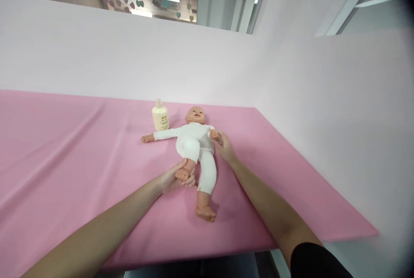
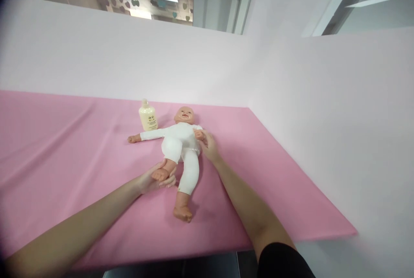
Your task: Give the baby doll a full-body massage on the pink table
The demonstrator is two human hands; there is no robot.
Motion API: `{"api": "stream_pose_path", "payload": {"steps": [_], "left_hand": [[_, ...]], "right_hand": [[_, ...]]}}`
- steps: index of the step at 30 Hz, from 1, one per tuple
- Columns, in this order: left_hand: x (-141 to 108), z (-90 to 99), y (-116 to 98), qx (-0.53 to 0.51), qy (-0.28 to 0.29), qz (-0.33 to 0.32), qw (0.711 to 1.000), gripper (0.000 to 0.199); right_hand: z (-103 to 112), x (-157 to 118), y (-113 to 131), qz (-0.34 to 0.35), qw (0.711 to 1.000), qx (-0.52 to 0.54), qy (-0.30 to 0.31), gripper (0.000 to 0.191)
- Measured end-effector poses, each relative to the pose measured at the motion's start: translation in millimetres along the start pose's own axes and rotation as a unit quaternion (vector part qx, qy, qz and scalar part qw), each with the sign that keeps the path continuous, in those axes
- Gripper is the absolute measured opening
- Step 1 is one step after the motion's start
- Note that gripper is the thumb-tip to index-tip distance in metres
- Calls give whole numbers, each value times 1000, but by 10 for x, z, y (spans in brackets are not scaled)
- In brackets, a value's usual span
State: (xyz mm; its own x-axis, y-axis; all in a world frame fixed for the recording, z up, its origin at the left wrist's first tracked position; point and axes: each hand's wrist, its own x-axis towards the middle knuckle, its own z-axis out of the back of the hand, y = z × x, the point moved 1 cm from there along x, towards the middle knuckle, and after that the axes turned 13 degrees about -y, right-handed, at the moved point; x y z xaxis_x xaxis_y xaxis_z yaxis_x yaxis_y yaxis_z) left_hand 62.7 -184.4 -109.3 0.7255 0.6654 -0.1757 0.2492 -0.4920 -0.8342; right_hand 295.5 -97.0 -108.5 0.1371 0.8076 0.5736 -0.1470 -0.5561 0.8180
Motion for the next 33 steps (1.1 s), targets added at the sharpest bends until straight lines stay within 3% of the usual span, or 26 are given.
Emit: {"api": "stream_pose_path", "payload": {"steps": [6,13,19,23,28,33], "left_hand": [[-191,-47,-9,82,119,28,989,50],[-238,-15,75,127,181,91,971,55],[-258,-62,54,182,209,132,952,56],[-258,-72,51,157,210,132,956,57],[-209,-23,24,-17,218,66,974,56],[-144,14,-73,-79,106,22,991,55]], "right_hand": [[201,145,-66,-133,974,100,-151,70],[404,240,-272,-269,899,227,-259,45],[448,267,-399,-332,866,242,-284,34],[438,268,-357,-313,878,246,-266,42],[326,242,-224,-267,917,214,-205,57],[133,161,-121,-189,969,103,-119,60]]}}
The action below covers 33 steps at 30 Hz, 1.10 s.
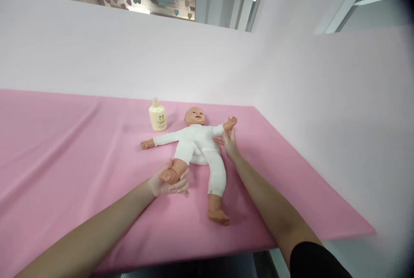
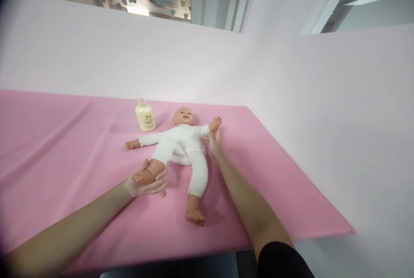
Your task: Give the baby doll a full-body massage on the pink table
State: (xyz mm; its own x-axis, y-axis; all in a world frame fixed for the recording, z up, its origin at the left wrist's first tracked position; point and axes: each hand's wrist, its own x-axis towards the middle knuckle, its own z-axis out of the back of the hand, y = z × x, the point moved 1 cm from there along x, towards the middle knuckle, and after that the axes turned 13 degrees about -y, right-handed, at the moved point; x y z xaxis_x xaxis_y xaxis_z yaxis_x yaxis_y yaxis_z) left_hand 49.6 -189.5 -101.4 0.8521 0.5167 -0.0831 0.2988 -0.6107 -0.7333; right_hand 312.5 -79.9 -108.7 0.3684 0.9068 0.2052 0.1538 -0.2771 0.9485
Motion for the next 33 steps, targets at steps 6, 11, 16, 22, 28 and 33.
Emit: {"api": "stream_pose_path", "payload": {"steps": [6,11,16,22,28,33], "left_hand": [[47,-34,-78,-72,-151,-13,986,52],[102,-56,-105,-107,-243,-2,964,53],[175,-105,-86,-112,-291,6,950,57],[206,-45,-48,-97,-290,-4,952,51],[123,76,50,-20,-137,61,988,53],[-30,46,74,126,49,151,979,52]], "right_hand": [[-56,-176,57,234,941,-195,149,45],[-47,-246,153,359,850,-318,220,39],[-65,-269,175,349,836,-356,229,39],[-60,-275,161,342,832,-374,227,38],[-66,-233,144,289,920,-204,170,38],[-36,-128,139,119,993,-3,8,57]]}}
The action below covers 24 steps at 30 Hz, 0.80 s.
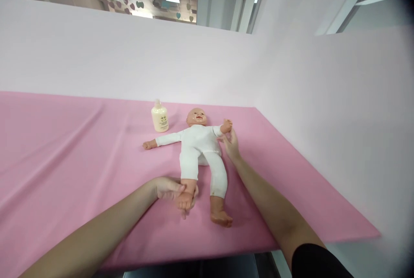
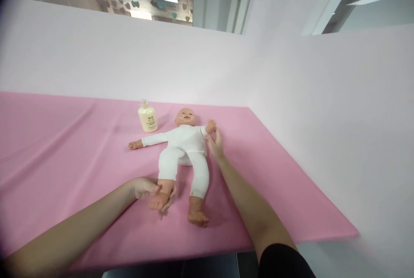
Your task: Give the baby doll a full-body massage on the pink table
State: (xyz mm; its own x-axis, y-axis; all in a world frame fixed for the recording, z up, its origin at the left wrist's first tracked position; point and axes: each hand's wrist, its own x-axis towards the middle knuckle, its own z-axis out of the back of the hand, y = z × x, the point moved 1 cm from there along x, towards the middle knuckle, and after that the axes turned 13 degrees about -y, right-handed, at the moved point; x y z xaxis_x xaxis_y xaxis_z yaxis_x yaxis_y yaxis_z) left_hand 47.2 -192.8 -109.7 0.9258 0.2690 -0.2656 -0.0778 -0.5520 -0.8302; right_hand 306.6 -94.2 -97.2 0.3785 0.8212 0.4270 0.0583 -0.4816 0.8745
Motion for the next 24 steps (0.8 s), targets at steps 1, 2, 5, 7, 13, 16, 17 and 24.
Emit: {"api": "stream_pose_path", "payload": {"steps": [1,2,5,7,13,16,17,24], "left_hand": [[-20,-16,-6,19,8,12,1000,51],[-32,-30,-13,31,12,22,999,50],[-32,-47,-14,56,2,41,998,46],[-17,-39,8,77,-8,50,996,41],[-41,12,35,88,-16,46,995,41],[-67,20,-20,55,37,35,997,50],[-69,20,-44,35,53,22,998,51],[-17,79,-154,-114,-31,-116,986,52]], "right_hand": [[25,26,-3,-23,999,20,-34,61],[55,54,-9,-42,996,35,-64,65],[169,130,-68,-106,983,73,-134,64],[243,170,-144,-166,964,101,-179,55],[307,203,-259,-233,937,133,-222,37],[228,157,-169,-166,961,109,-192,46],[188,132,-130,-141,969,99,-178,48],[-92,-106,17,-12,1000,3,-29,51]]}}
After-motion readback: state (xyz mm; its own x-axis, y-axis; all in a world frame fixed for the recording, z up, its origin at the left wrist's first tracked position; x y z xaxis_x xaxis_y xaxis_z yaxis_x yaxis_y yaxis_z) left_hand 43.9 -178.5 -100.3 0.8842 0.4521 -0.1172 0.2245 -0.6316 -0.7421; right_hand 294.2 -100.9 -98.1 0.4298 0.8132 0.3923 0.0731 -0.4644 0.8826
